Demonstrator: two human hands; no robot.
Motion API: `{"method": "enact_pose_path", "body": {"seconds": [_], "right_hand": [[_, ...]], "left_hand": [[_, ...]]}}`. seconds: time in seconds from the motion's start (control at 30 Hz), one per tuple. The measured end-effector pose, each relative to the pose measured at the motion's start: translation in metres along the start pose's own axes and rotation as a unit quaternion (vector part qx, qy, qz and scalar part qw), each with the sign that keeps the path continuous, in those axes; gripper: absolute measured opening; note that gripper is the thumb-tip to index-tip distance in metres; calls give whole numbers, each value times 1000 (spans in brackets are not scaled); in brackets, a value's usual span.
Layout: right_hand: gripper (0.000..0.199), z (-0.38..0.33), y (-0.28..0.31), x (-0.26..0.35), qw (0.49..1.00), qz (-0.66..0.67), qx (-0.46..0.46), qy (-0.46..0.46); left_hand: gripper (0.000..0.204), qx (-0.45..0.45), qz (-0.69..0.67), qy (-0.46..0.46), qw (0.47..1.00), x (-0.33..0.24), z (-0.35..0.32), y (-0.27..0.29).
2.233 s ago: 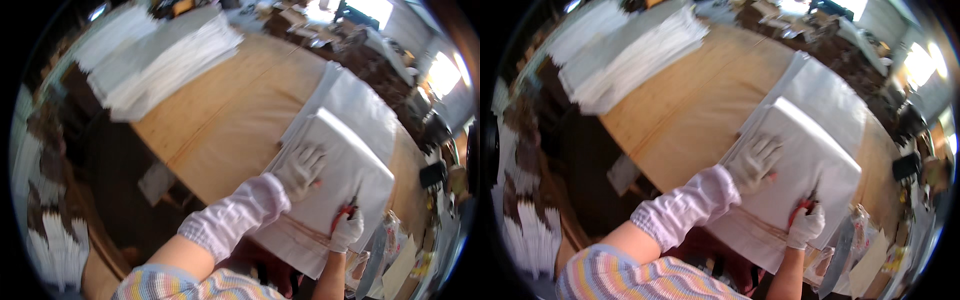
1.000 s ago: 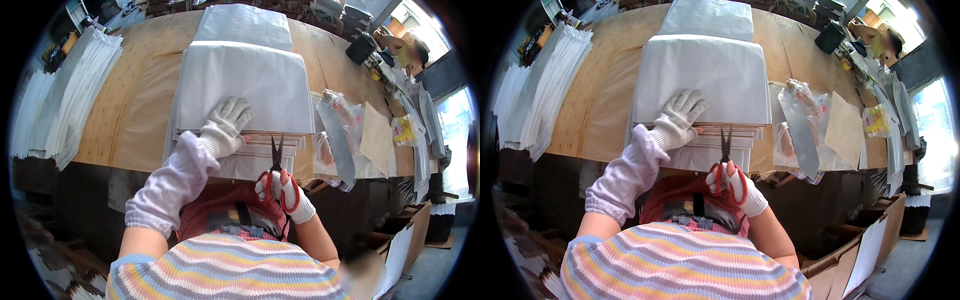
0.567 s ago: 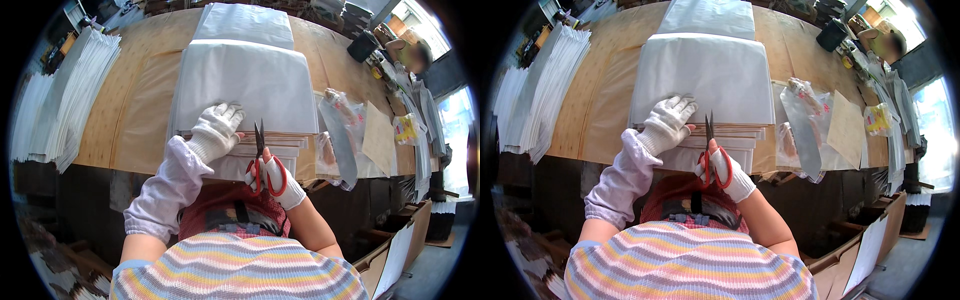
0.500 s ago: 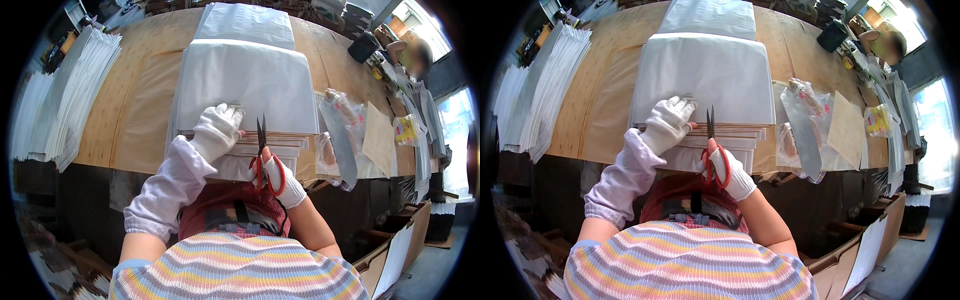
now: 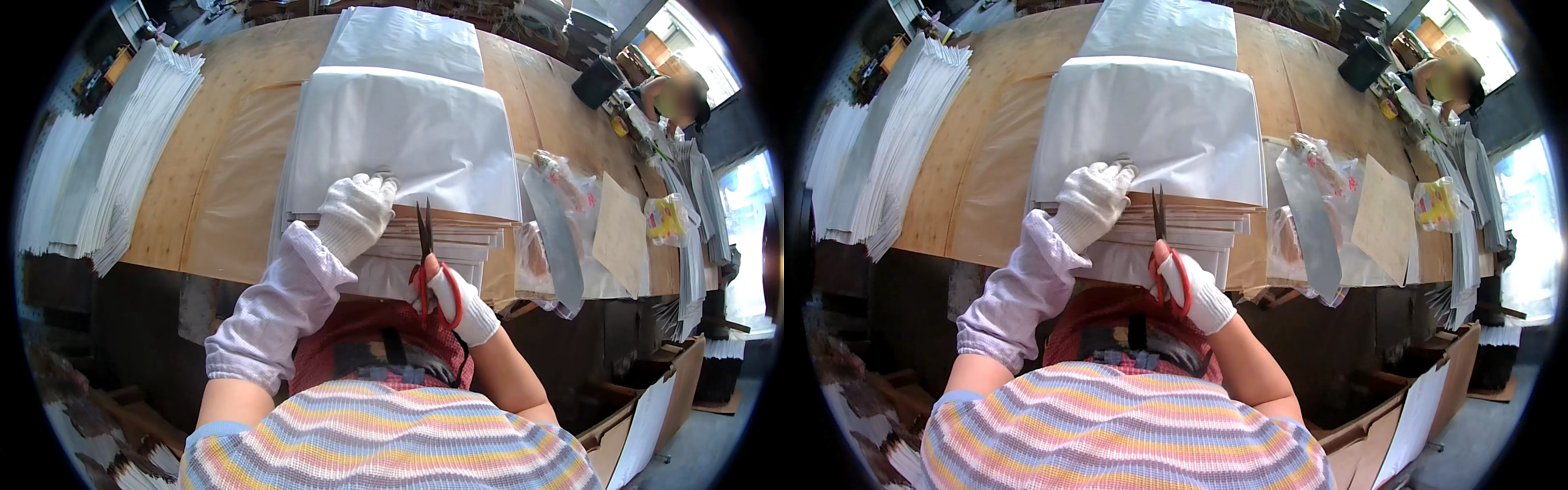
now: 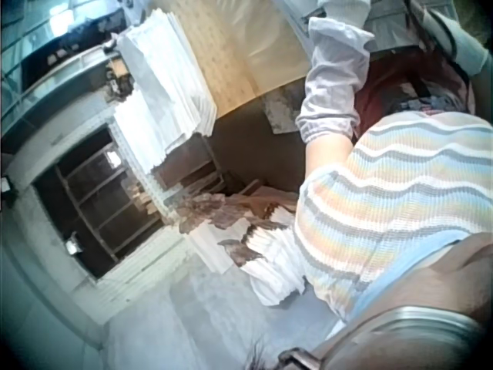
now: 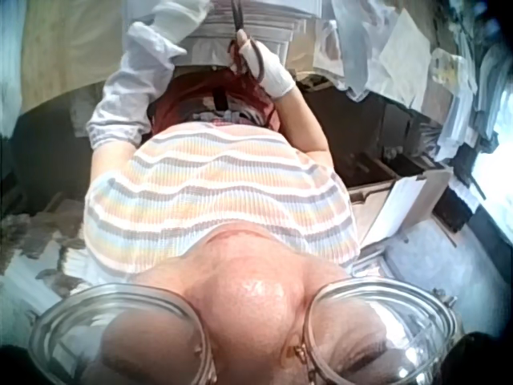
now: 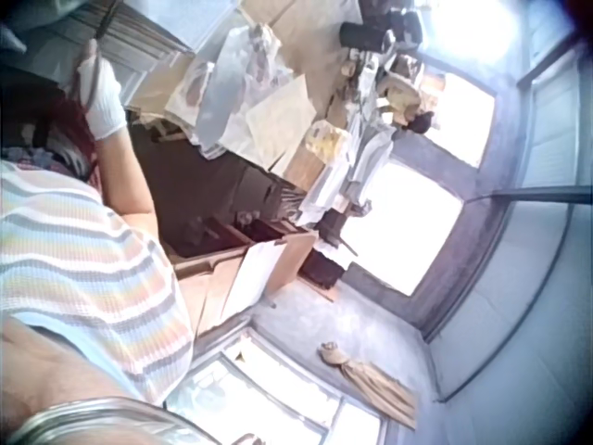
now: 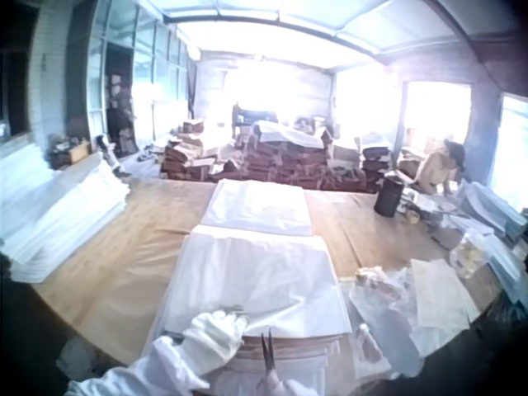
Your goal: The person uses red-handled scissors to trim the edges of a stack of white paper sheets on a wooden table. After cutting, the person folds the trimmed sheets and places them into a brown paper bag.
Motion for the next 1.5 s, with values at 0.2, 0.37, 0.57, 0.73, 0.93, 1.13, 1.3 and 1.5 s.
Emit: {"method": "enact_pose_path", "body": {"seconds": [0.2, 0.37, 0.57, 0.73, 0.93, 1.13, 1.3, 1.5], "right_hand": [[68, -13, 33, -43, 993, -68, -77, -53], [68, -11, 74, -50, 983, 53, -167, -53], [53, -18, 65, -26, 968, 115, -208, -86], [62, -16, 44, -34, 977, 159, -139, 33], [72, 25, -48, 20, 971, 187, 150, -11], [65, 65, -121, 62, 984, 112, 124, -63], [52, 47, -118, 81, 991, 72, 62, -96], [77, -16, -64, 57, 958, 191, 173, 125]], "left_hand": [[46, -52, 28, -25, 998, 2, -3, -8], [47, -75, 39, -46, 995, 3, 1, -17], [57, -100, 56, 2, 993, 4, -13, -14], [71, -199, 44, 220, 954, 28, -56, -4], [64, -256, -168, 95, 947, 91, -86, -15], [66, -253, -186, 81, 946, 93, -83, -10], [37, -296, -13, -19, 955, 92, -73, 14], [31, -403, -205, 44, 891, 122, 14, 107]]}}
Point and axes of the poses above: each hand's wrist, its own z-axis towards the middle knuckle, its own y-axis out of the back of the hand, x = y × z, the point moved 1 cm from there along z, towards the middle knuckle, and after that the axes turned 1 degree about z, right-handed, at the moved point
